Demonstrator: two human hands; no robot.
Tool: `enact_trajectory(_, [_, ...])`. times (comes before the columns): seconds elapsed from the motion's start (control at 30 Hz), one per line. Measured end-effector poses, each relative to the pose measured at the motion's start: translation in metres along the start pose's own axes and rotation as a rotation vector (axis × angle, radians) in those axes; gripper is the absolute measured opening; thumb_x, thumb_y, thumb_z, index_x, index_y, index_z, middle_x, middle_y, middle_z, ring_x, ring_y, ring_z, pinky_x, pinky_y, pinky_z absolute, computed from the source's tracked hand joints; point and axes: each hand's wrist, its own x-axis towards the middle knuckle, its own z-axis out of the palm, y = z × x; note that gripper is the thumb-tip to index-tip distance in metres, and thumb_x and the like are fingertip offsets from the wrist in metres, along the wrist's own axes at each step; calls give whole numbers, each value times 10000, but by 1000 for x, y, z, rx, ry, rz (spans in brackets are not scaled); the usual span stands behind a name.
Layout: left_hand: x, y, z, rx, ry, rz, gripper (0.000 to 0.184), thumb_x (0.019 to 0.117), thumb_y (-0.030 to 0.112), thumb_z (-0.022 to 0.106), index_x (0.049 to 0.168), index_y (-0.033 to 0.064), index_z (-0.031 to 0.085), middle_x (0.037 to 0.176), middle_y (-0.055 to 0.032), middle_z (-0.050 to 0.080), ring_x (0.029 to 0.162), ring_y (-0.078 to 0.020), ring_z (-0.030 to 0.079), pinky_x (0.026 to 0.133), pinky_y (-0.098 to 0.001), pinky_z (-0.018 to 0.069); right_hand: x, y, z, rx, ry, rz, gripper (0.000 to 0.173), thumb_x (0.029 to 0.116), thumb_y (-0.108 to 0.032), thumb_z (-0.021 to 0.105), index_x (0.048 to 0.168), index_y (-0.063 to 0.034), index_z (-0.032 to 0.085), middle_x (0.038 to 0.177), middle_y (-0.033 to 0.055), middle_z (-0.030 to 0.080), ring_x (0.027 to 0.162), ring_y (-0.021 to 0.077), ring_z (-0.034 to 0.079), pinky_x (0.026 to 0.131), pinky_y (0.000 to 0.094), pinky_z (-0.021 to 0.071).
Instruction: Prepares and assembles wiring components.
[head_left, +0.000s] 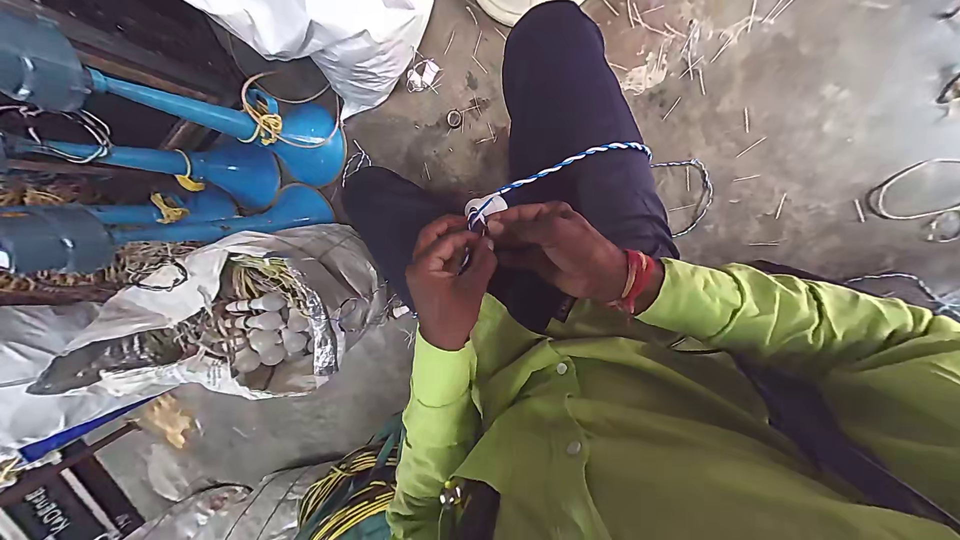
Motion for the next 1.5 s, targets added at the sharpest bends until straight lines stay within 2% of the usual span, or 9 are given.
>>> enact_trajectory(0.17, [-2,-3,6,-293,14,-218,73,920,66,644,962,99,694,1065,29,646,869,-41,630,721,-220,563,8,3,-5,-244,-110,-212,93,992,-10,627,996,46,702,870,57,732,798,117,727,788,302,635])
enact_trajectory(0.37, [-2,9,7,-665,110,-516,164,943,180,535,889,187,690,856,58,665,810,-65,633,798,-283,544,20,12,-24,-1177,-104,-1040,151,978,-46,604,1038,9,732,1028,155,727,989,257,715,905,371,585])
enact_trajectory(0.47, [-5,11,1,-472,120,-429,159,985,172,565,929,154,713,906,63,658,819,-45,597,760,-245,519,15,1,-23,-916,-176,-761,161,966,-64,633,1068,10,732,980,90,733,871,114,694,802,262,584])
enact_trajectory(0.63, [-4,9,-3,-319,24,-284,272,982,166,571,744,166,702,1038,65,654,899,-27,583,719,-188,489,13,-8,-16,-152,-257,-188,283,1061,-220,514,1254,-51,631,972,16,681,825,99,653,745,291,579])
enact_trajectory(0.73, [-7,7,-1,-242,-5,-225,292,976,115,548,713,127,673,1025,35,628,876,-35,561,721,-188,475,20,-3,-16,-90,-148,-276,191,1067,-156,521,1071,-22,658,881,22,696,748,96,669,712,283,597])
enact_trajectory(0.93, [-17,24,-23,-249,-12,-155,232,939,80,517,815,117,709,1259,19,619,864,-10,598,704,-175,521,30,-12,-9,-130,42,-273,167,1079,-141,502,1029,-23,610,822,16,674,732,109,689,722,291,615])
enact_trajectory(1.13, [-17,25,-28,-266,-57,-120,276,1026,171,529,852,107,733,1213,24,617,965,-35,595,804,-200,524,15,-12,-21,-474,-344,-362,311,1075,-250,476,1155,-44,695,1131,18,721,1023,96,678,915,328,572])
enact_trajectory(1.33, [-8,24,-19,-300,-79,-188,237,1039,205,536,963,105,738,1210,14,622,965,-66,629,820,-254,562,21,6,-26,-865,-405,-706,216,963,-180,691,1100,-18,732,982,48,723,856,54,666,775,224,567])
enact_trajectory(1.5, [1,9,-24,-104,-147,-197,294,1047,235,540,865,100,728,1162,1,624,991,-66,593,773,-218,521,28,1,-30,-1292,-157,-1043,194,979,-151,630,1044,-34,770,1059,150,738,1052,317,693,972,496,536])
